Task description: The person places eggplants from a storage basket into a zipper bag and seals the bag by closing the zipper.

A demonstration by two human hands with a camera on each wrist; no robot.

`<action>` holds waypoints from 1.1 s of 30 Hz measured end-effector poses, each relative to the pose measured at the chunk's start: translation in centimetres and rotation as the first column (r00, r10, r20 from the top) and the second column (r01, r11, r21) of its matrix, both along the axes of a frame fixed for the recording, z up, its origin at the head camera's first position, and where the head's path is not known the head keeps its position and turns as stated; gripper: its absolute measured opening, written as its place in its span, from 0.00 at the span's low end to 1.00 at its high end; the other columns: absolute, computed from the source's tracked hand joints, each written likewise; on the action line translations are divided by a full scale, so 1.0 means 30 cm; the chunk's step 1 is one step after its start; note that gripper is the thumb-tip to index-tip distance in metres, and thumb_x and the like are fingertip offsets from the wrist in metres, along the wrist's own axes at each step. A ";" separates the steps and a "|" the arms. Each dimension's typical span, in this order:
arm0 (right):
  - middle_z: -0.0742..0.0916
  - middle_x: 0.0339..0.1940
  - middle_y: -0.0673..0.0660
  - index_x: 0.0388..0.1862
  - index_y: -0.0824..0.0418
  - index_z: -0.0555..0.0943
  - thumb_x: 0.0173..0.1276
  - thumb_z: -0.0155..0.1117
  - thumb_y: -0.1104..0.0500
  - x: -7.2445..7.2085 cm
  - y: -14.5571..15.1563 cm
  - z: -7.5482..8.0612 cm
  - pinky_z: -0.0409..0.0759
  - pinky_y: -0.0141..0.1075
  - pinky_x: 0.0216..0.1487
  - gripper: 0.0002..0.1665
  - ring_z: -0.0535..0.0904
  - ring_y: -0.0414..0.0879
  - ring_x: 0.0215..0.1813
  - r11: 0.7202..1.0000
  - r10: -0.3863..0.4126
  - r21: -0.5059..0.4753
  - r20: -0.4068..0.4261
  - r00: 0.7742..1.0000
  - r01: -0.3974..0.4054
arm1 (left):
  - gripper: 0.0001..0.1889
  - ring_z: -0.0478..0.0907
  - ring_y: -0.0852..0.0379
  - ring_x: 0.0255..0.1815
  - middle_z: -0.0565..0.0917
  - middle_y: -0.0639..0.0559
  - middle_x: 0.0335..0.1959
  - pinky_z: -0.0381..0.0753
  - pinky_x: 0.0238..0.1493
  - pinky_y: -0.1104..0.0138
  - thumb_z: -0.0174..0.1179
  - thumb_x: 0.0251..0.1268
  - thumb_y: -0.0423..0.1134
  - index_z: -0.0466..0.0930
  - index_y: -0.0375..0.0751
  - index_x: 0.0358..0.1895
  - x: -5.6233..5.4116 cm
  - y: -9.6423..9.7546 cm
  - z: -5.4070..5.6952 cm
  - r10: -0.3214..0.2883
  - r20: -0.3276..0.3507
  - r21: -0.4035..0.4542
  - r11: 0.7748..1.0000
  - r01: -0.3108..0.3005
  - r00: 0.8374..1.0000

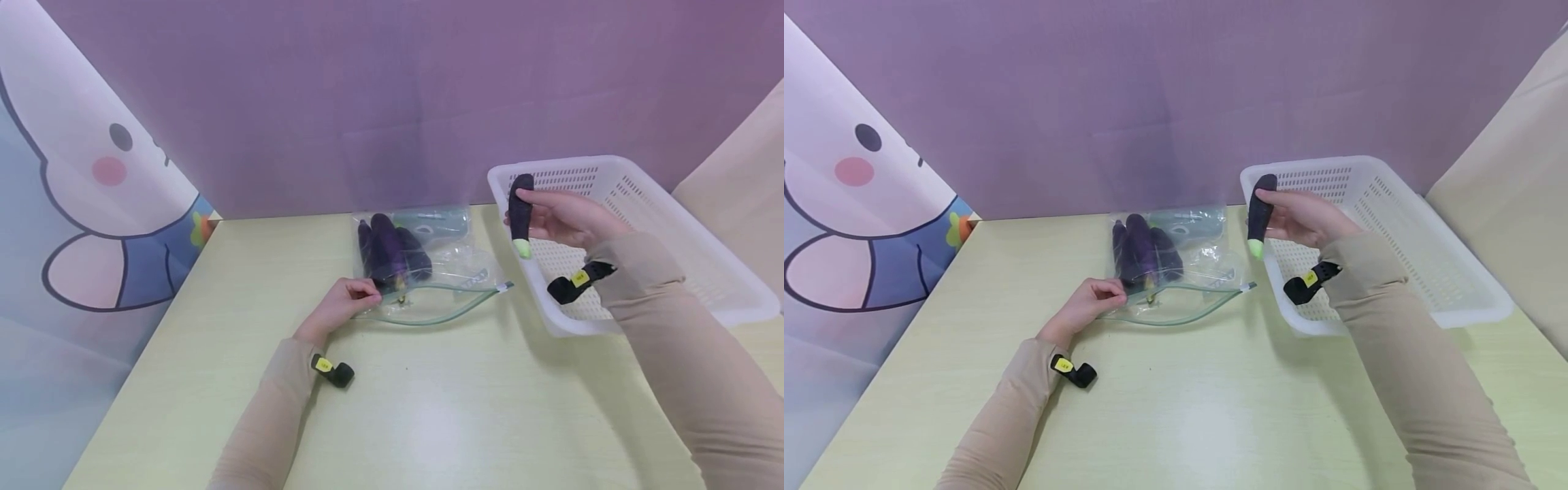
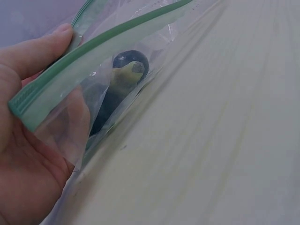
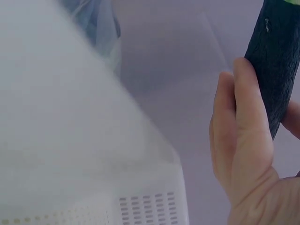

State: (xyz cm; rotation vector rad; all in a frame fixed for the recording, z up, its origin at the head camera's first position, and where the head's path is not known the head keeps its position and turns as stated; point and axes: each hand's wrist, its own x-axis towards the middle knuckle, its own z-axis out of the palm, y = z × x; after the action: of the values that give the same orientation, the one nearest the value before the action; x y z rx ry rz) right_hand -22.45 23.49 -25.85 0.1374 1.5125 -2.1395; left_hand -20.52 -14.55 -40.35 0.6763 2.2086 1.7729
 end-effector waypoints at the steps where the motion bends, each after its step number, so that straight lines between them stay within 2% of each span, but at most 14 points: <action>1: 0.86 0.37 0.57 0.54 0.57 0.65 0.71 0.56 0.58 0.002 -0.006 0.004 0.83 0.35 0.43 0.16 0.84 0.47 0.41 1.000 0.005 0.004 -0.008 1.000 -0.005 | 0.09 0.73 0.65 0.31 0.79 0.63 0.28 0.73 0.34 0.75 0.59 0.59 0.24 0.76 0.15 0.38 0.000 0.000 -0.001 0.001 0.002 0.000 1.000 -0.001 1.000; 5: 0.86 0.37 0.57 0.57 0.58 0.64 0.71 0.56 0.58 0.009 -0.032 0.018 0.83 0.35 0.43 0.19 0.84 0.47 0.41 1.000 0.015 0.009 -0.026 1.000 -0.015 | 0.10 0.73 0.65 0.32 0.79 0.63 0.28 0.74 0.35 0.75 0.59 0.59 0.24 0.76 0.15 0.38 -0.001 0.000 -0.001 0.008 0.012 -0.003 1.000 -0.008 1.000; 11: 0.86 0.37 0.58 0.55 0.59 0.65 0.71 0.56 0.59 0.025 -0.069 0.039 0.84 0.37 0.41 0.18 0.84 0.48 0.41 1.000 0.029 0.000 -0.059 0.998 -0.029 | 0.09 0.73 0.65 0.32 0.79 0.63 0.28 0.73 0.35 0.76 0.59 0.59 0.24 0.77 0.16 0.39 0.000 0.001 0.000 0.015 0.008 -0.014 1.000 -0.015 1.000; 21: 0.87 0.34 0.59 0.54 0.62 0.64 0.71 0.56 0.58 0.059 -0.149 0.055 0.84 0.36 0.39 0.18 0.85 0.48 0.38 0.996 0.054 -0.065 -0.080 0.995 -0.059 | 0.11 0.74 0.65 0.33 0.79 0.62 0.29 0.74 0.37 0.75 0.61 0.59 0.27 0.78 0.17 0.39 -0.005 -0.001 -0.011 0.018 0.019 -0.010 1.000 -0.018 1.000; 26: 0.87 0.34 0.59 0.55 0.63 0.63 0.71 0.55 0.57 0.069 -0.181 0.053 0.84 0.36 0.39 0.19 0.85 0.47 0.38 0.994 0.070 -0.082 -0.076 0.995 -0.076 | 0.16 0.75 0.64 0.34 0.81 0.57 0.31 0.75 0.37 0.75 0.65 0.58 0.33 0.78 0.17 0.39 -0.007 -0.005 -0.017 0.011 0.027 0.013 1.000 -0.011 1.000; 33: 0.86 0.35 0.57 0.70 0.63 0.53 0.72 0.54 0.56 0.089 -0.240 0.038 0.84 0.33 0.40 0.34 0.85 0.45 0.39 0.996 0.056 -0.059 -0.094 0.994 -0.062 | 0.11 0.74 0.64 0.33 0.79 0.62 0.29 0.74 0.37 0.75 0.61 0.59 0.26 0.77 0.16 0.39 -0.006 0.000 -0.003 0.014 0.019 0.000 1.000 -0.014 1.000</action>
State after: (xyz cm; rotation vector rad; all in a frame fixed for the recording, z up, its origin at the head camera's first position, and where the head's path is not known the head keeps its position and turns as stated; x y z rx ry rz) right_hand -19.77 16.30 -24.72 -0.0283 1.4806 -2.1693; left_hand -20.69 -14.55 -40.44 0.6431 2.2063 1.7791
